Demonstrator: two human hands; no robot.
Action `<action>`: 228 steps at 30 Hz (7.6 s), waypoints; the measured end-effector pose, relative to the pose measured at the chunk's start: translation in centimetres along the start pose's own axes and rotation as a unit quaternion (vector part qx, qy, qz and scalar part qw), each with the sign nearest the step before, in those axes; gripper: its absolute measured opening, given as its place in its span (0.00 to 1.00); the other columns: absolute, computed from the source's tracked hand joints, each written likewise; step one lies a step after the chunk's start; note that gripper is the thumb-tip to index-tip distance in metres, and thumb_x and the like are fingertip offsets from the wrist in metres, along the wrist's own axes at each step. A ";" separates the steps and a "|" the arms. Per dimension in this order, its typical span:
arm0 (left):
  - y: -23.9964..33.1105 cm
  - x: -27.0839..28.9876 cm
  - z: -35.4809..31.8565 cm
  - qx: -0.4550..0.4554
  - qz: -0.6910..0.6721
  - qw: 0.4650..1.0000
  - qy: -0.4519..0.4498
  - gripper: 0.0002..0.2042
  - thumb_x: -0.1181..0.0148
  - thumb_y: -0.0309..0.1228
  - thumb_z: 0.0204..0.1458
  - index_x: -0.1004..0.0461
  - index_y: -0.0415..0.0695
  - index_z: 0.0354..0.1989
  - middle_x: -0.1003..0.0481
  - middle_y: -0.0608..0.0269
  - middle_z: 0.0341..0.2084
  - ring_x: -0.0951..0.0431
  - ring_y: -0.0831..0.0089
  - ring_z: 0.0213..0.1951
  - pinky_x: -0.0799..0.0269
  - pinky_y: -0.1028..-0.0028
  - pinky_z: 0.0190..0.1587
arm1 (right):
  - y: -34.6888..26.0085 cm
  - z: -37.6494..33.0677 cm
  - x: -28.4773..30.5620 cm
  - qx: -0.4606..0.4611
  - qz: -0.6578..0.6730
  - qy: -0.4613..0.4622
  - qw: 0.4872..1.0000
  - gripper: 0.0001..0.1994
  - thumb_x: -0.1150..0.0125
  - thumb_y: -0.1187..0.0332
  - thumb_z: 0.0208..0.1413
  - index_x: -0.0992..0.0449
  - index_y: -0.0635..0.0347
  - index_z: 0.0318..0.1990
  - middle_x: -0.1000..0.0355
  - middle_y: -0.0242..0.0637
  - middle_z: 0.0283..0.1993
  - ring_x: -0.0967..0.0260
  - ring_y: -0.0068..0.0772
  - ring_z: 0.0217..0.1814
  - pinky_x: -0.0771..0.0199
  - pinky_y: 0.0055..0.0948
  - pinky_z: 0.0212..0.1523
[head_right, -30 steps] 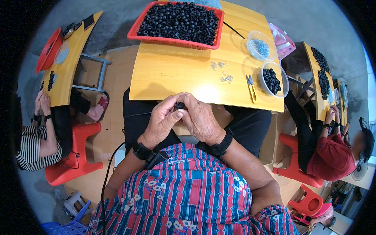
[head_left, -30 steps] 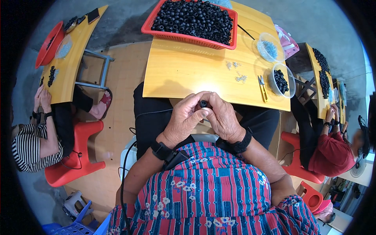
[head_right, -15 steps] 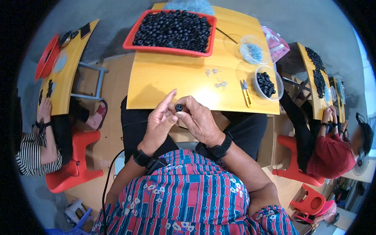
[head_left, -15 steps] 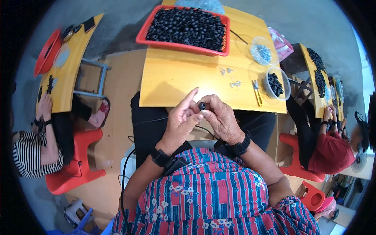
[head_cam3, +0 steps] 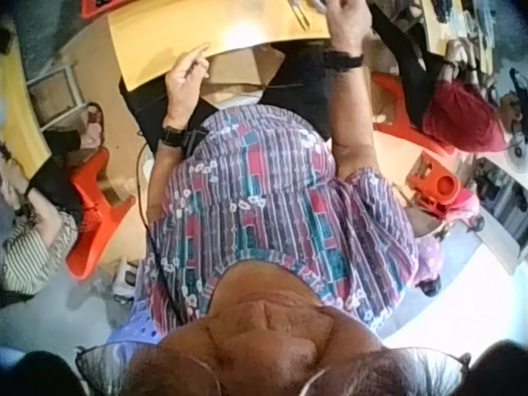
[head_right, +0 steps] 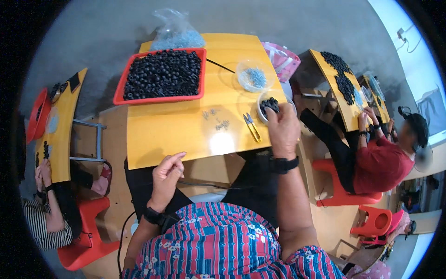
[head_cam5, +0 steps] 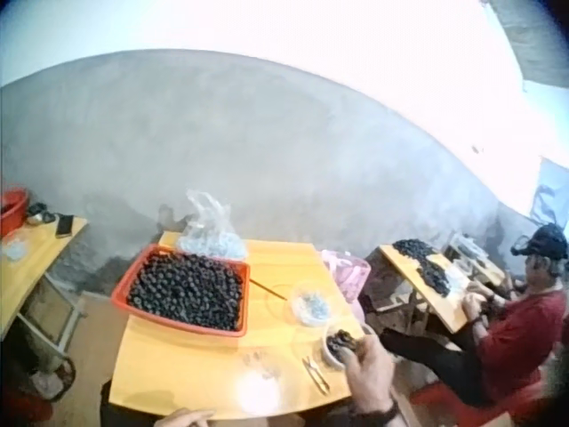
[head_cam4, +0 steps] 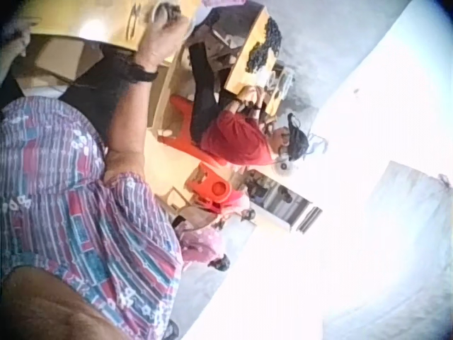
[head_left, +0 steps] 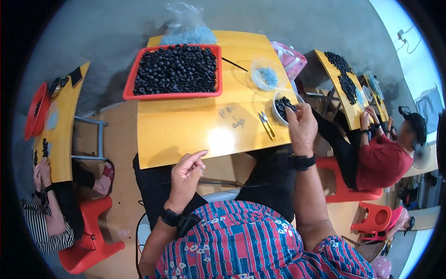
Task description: Assembling small components by inserting silver parts and beads into black rubber rings.
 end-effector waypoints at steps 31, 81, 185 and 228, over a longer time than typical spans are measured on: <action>-0.6 2.9 1.4 0.027 -0.003 0.998 0.052 0.17 0.48 0.14 0.49 0.26 0.38 0.48 0.32 0.67 0.26 0.28 0.81 0.27 0.29 0.81 0.32 | -17.5 3.3 -14.5 0.293 0.191 -0.274 0.896 0.11 0.40 0.77 0.45 0.22 0.60 0.38 0.28 0.42 0.38 0.30 0.47 0.43 0.29 0.38 0.43; -0.9 3.2 1.2 0.023 -0.028 0.998 0.044 0.15 0.48 0.16 0.52 0.27 0.37 0.49 0.32 0.68 0.29 0.29 0.81 0.30 0.29 0.81 0.35 | -17.9 0.8 -13.7 -0.014 0.518 -0.396 0.758 0.12 0.39 0.82 0.50 0.24 0.64 0.43 0.29 0.24 0.35 0.35 0.14 0.36 0.31 0.16 0.40; -3.1 1.4 -1.0 0.160 -0.295 0.942 0.012 0.08 0.44 0.31 0.58 0.29 0.43 0.43 0.30 0.68 0.29 0.30 0.80 0.31 0.28 0.76 0.39 | -0.9 -5.4 -7.6 0.065 0.082 -0.250 0.962 0.05 0.36 0.72 0.45 0.22 0.59 0.31 0.28 0.41 0.29 0.28 0.43 0.32 0.28 0.36 0.35; -1.6 1.3 0.2 0.072 -0.139 0.988 0.014 0.07 0.43 0.27 0.56 0.28 0.38 0.40 0.28 0.70 0.27 0.28 0.83 0.29 0.29 0.82 0.35 | -10.0 -8.4 -7.2 -0.138 0.432 -0.567 0.688 0.04 0.38 0.74 0.54 0.24 0.65 0.35 0.27 0.29 0.28 0.34 0.16 0.24 0.32 0.16 0.27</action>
Point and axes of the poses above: each hand's wrist, its own z-axis towards the middle knuckle, its own x-axis out of the back of the hand, y = z × x, the point moved 1 cm from there along z, towards the middle knuckle
